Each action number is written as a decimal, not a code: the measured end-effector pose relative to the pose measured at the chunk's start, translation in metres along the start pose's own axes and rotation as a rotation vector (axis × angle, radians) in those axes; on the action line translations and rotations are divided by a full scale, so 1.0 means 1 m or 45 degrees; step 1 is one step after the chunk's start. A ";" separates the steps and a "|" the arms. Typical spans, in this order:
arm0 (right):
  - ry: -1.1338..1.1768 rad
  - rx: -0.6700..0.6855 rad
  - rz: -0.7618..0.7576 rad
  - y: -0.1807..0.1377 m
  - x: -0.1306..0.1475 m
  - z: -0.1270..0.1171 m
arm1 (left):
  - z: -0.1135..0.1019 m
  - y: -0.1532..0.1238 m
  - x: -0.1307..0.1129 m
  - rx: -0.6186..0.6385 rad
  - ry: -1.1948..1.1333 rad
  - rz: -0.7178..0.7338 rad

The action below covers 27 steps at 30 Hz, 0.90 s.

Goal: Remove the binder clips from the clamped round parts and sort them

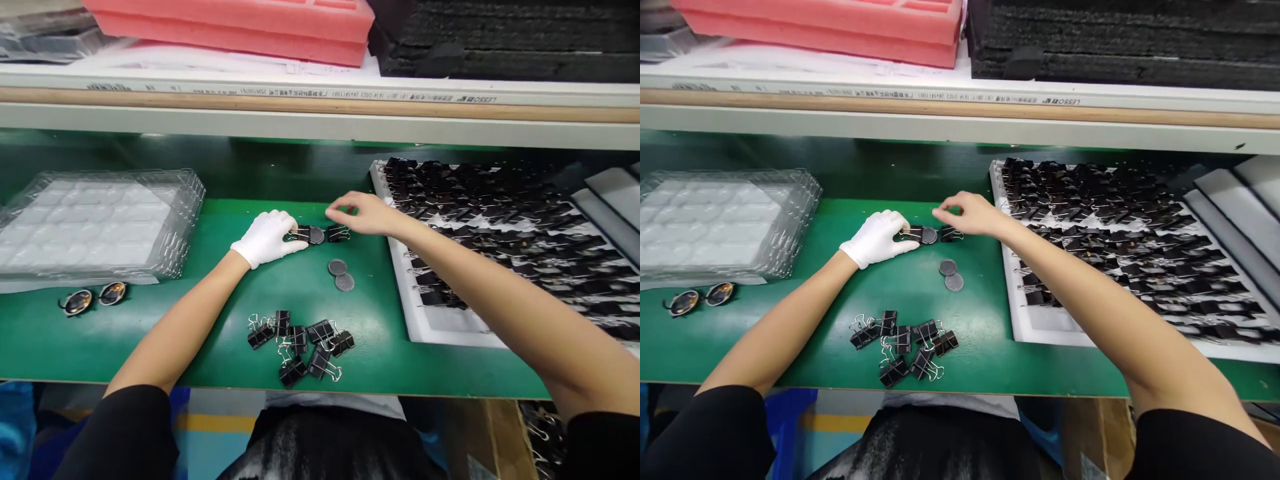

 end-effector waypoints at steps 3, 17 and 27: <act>-0.092 -0.318 0.157 0.014 -0.001 -0.008 | -0.003 0.000 0.003 -0.049 -0.052 -0.033; 0.038 -0.494 0.458 0.014 -0.059 0.025 | 0.012 0.011 -0.005 0.052 -0.233 0.038; -0.005 -0.480 0.423 0.012 -0.061 0.029 | 0.018 0.024 -0.018 0.067 -0.279 0.069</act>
Point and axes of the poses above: each hand's wrist, its own y-axis towards the middle knuckle, its own z-axis out of the palm, x = y × z, the point moved 10 cm from there along y, towards the middle knuckle, and after that the axes turned 8 degrees about y, right-handed, at the moved point
